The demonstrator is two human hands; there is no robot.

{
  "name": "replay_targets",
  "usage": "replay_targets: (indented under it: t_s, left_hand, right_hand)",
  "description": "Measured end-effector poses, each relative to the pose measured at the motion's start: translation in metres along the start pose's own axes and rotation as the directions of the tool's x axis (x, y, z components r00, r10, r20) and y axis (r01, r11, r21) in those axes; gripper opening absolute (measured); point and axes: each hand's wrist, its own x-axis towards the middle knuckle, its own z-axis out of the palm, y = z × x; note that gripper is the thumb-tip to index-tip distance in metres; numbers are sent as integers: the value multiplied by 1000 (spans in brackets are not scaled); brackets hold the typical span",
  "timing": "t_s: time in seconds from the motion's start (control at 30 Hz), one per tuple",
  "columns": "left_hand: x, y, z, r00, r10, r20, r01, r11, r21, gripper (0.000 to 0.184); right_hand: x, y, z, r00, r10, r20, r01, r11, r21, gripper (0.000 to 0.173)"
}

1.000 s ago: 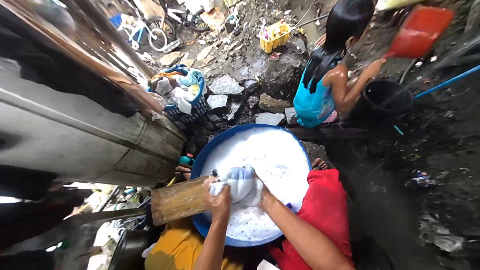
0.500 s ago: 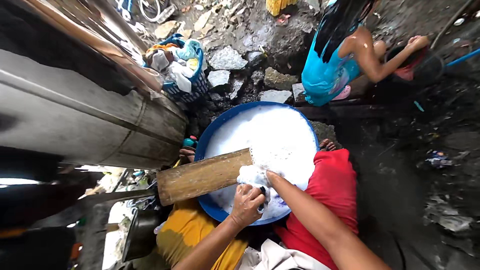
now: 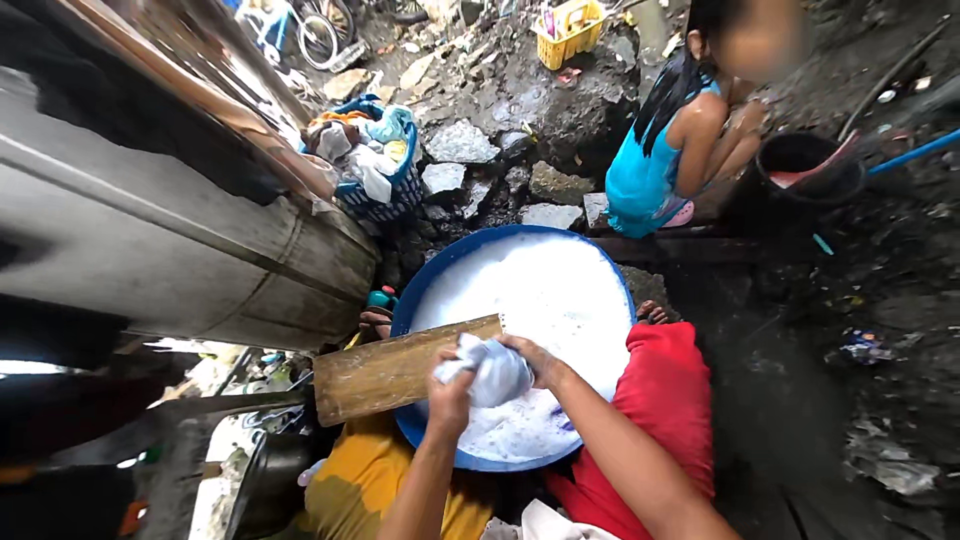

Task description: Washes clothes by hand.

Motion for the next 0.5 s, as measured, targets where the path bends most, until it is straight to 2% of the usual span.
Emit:
replay_targets:
  t_s: [0.03,0.1,0.13,0.17,0.2,0.27,0.33,0.4,0.47,0.5]
  left_hand:
    - [8,9,3,982,-138,-131,117,981,-156,17]
    - [22,18,7,925,-274,-263,180,926,-332,24]
    - [26,19,8,914,-272,-300,169,930,-327,25]
    - [27,16,8,919,-218,-329,134,956,-261,23]
    - [25,12,6,944,-108,-311,64,987,-149,25]
    - [21,5,3,972,180,-150,-158,977,144,27]
    - [8,5,6,924,370,100,-376,826,419,25]
    - [-2,8,9,822,459,335,-565,596,570,26]
    - [-10,2,8,712,485,508,-698,410,587,20]
    - [-14,-2,5,670,477,569,-739,354,574,17]
  right_hand:
    - [5,4,-7,990,-96,103,79,984,159,44]
    - [17,9,-12,929,-296,222,207,913,353,62]
    - [16,8,-7,917,-341,207,239,885,399,64]
    - [12,6,1,925,-344,158,251,870,425,56]
    - [7,4,10,949,-300,97,227,865,448,48]
    - [2,-1,20,990,-138,6,120,879,461,43]
    - [5,0,17,999,-30,12,22,910,413,41]
    - [7,-1,13,1000,-12,9,9,956,294,40]
    - [5,-4,12,1000,-4,-27,7,995,98,33]
    - [4,-4,12,999,1,-48,-2,1000,-9,30]
